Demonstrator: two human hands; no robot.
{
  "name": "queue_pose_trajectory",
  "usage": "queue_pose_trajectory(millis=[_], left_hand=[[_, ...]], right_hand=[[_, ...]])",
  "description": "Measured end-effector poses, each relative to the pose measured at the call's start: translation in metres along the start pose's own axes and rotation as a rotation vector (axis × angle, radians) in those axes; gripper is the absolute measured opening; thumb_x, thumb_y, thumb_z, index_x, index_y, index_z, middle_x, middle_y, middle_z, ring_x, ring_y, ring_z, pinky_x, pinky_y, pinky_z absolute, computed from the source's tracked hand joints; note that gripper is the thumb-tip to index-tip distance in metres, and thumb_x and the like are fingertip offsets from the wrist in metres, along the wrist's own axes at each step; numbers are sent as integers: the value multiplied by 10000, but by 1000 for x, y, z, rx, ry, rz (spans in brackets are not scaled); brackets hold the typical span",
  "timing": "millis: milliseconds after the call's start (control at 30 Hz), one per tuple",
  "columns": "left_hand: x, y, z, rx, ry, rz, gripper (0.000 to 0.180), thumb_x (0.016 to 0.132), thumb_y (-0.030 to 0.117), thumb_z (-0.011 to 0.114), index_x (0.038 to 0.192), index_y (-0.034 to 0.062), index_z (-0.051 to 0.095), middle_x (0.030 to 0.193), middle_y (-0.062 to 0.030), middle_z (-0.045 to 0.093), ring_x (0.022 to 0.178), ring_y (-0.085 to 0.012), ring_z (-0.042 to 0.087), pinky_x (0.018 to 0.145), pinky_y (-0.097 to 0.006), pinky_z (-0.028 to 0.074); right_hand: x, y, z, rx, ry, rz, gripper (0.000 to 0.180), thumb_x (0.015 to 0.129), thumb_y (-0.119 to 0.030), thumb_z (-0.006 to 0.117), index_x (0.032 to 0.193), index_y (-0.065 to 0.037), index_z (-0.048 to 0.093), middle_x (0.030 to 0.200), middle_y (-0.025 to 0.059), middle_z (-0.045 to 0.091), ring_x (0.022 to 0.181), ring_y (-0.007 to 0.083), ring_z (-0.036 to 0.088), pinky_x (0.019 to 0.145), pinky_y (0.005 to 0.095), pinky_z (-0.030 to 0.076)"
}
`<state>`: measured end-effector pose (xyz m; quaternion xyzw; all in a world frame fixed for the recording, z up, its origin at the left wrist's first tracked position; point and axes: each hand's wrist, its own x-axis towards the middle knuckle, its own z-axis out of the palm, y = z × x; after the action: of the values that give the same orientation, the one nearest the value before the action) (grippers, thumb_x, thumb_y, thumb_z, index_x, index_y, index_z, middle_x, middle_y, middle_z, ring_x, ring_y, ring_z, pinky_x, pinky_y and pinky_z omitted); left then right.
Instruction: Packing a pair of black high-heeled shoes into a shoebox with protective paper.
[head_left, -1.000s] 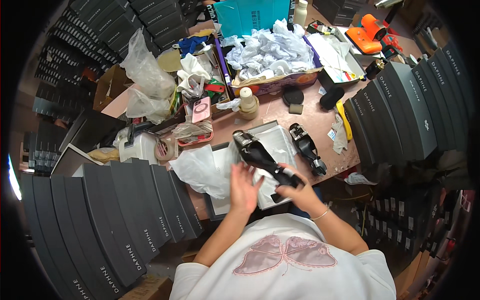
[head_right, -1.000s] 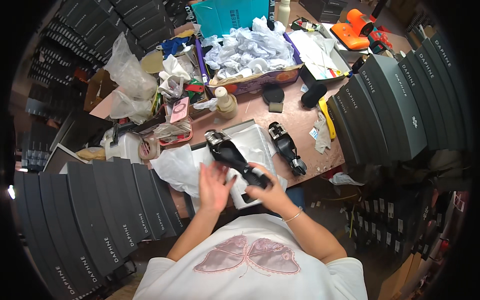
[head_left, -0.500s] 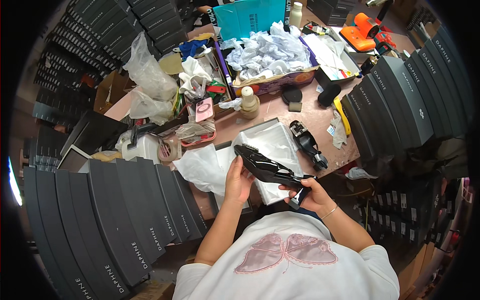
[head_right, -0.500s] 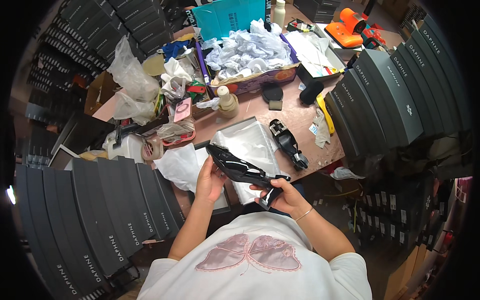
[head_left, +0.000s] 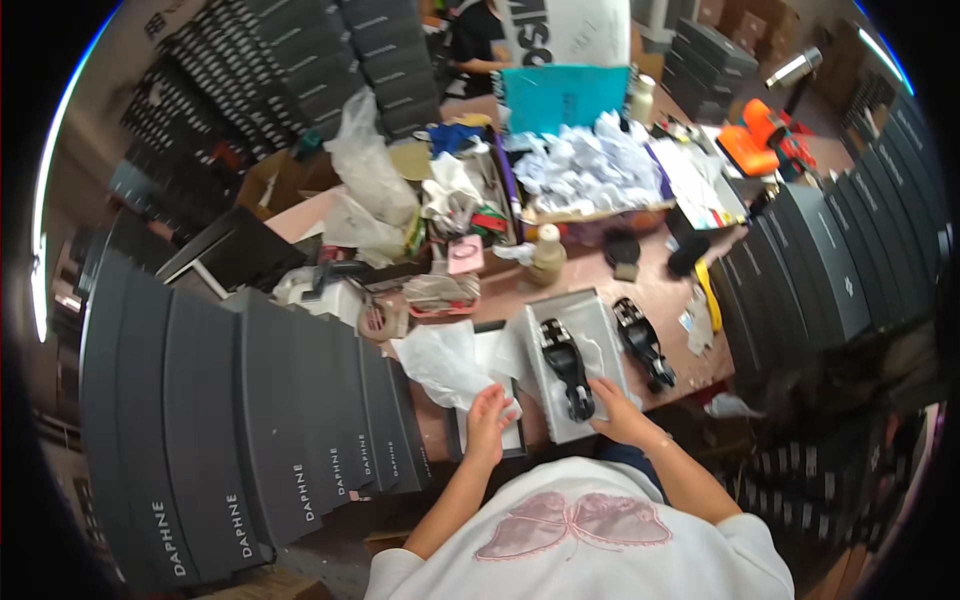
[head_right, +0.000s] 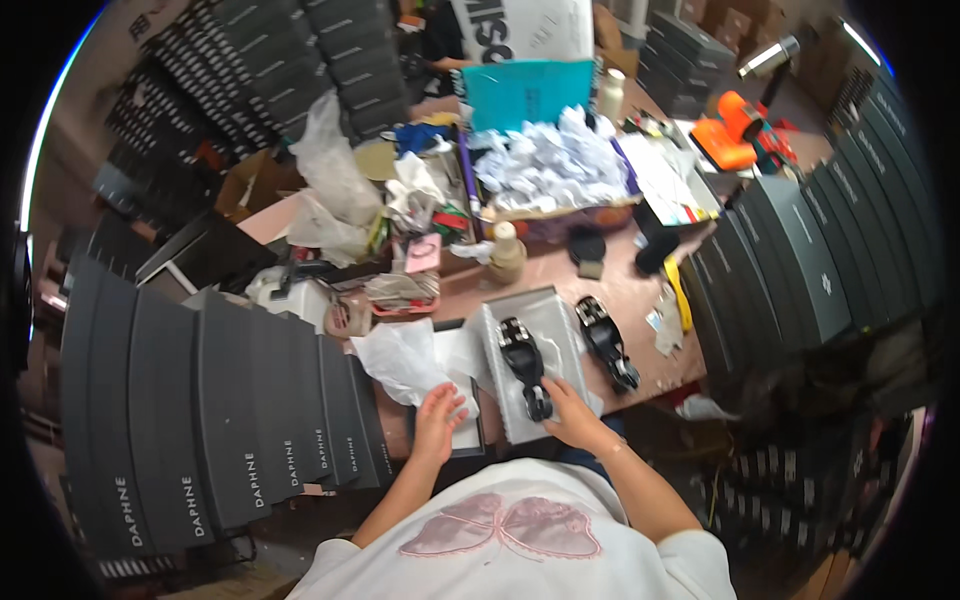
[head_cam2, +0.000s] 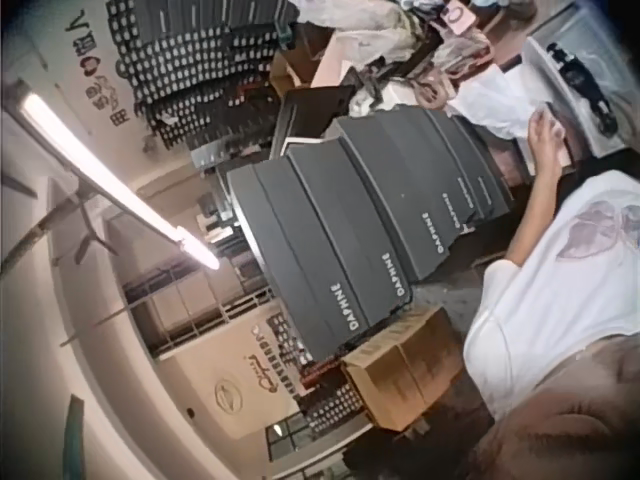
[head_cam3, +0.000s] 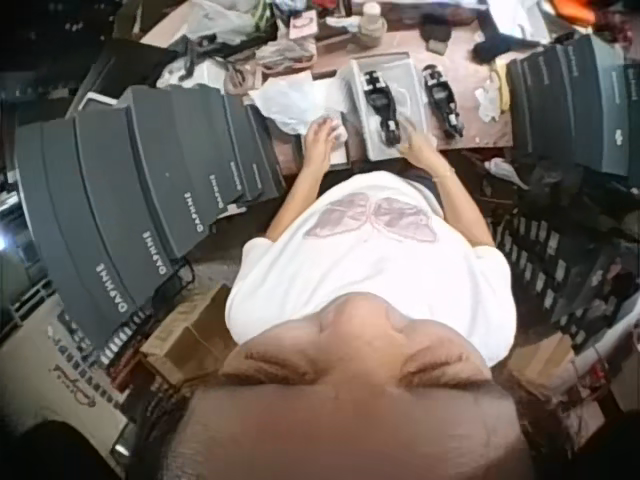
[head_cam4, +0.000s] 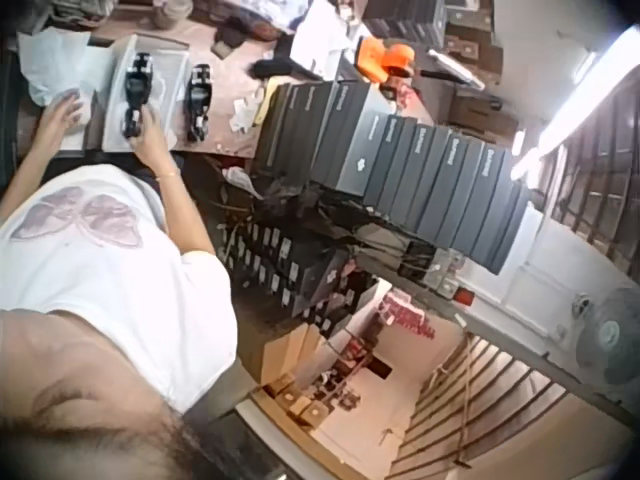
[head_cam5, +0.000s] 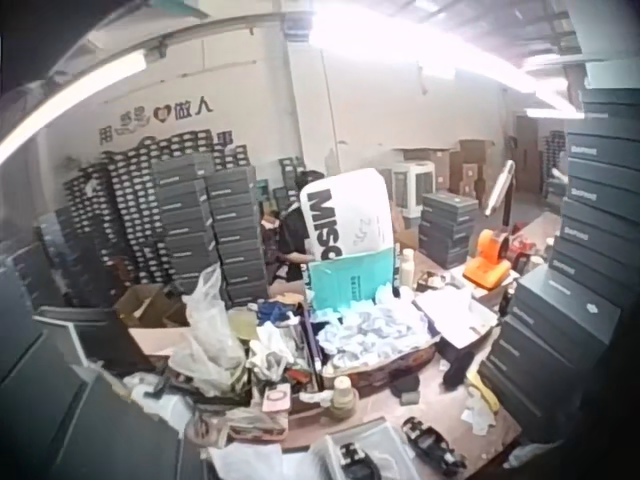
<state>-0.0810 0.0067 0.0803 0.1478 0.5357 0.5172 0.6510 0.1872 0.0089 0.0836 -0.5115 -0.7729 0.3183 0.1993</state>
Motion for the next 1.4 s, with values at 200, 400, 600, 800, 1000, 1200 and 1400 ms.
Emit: queue_pose_trajectory(millis=[200, 400, 600, 800, 1000, 1200, 1400], left_hand=[[-5, 16, -2, 87, -75, 124, 253, 928, 162, 569, 1147, 40, 538, 1106, -50, 553, 985, -154, 559, 799, -307, 482], [4, 13, 24, 149, -199, 179, 213, 930, 143, 563, 1109, 28, 559, 1039, -48, 579, 908, -139, 590, 758, -264, 493], [61, 48, 100, 468, -284, 496, 182, 899, 120, 614, 1031, -4, 618, 917, -18, 618, 828, -72, 555, 737, -216, 459], [210, 140, 238, 930, -263, 935, 444, 797, 141, 683, 1197, 8, 543, 1010, -158, 620, 883, -249, 620, 764, -321, 493], [335, 171, 329, 1792, 61, 973, 598, 727, 225, 735, 1226, 11, 484, 1060, -170, 589, 1076, -354, 486, 886, -423, 420], [371, 169, 307, 1212, 12, 1172, 345, 741, 167, 697, 1033, 31, 575, 989, -152, 620, 971, -318, 573, 844, -404, 448], [254, 192, 286, 109, -551, 362, 290, 914, 189, 553, 1119, -13, 516, 920, -107, 630, 619, -115, 568, 543, -242, 456]], right_hand=[[30, -20, -57, 377, -30, 166, 452, 822, -142, 672, 1220, 26, 542, 1149, 151, 614, 948, 202, 642, 787, 285, 523], [68, -40, -98, 360, -2, 114, 403, 854, -159, 639, 1201, 26, 553, 1106, 153, 638, 917, 205, 653, 800, 306, 522], [61, 2, -115, 233, -88, 162, 411, 830, -196, 655, 1172, 15, 567, 1037, 189, 641, 861, 259, 664, 771, 344, 517], [41, 62, -109, 292, 40, 187, 426, 818, -242, 661, 1151, 12, 583, 980, 192, 641, 853, 270, 651, 753, 348, 507], [30, 86, -102, 498, -17, 397, 442, 814, -258, 669, 1151, 18, 588, 985, 179, 631, 843, 264, 646, 745, 332, 504], [40, 100, -102, 499, -66, 366, 431, 811, -242, 664, 1149, 13, 584, 1000, 183, 614, 855, 297, 635, 760, 352, 502], [78, 69, -135, 668, 24, 334, 413, 845, -190, 650, 1201, -3, 553, 1076, 139, 619, 963, 199, 610, 836, 307, 479]])
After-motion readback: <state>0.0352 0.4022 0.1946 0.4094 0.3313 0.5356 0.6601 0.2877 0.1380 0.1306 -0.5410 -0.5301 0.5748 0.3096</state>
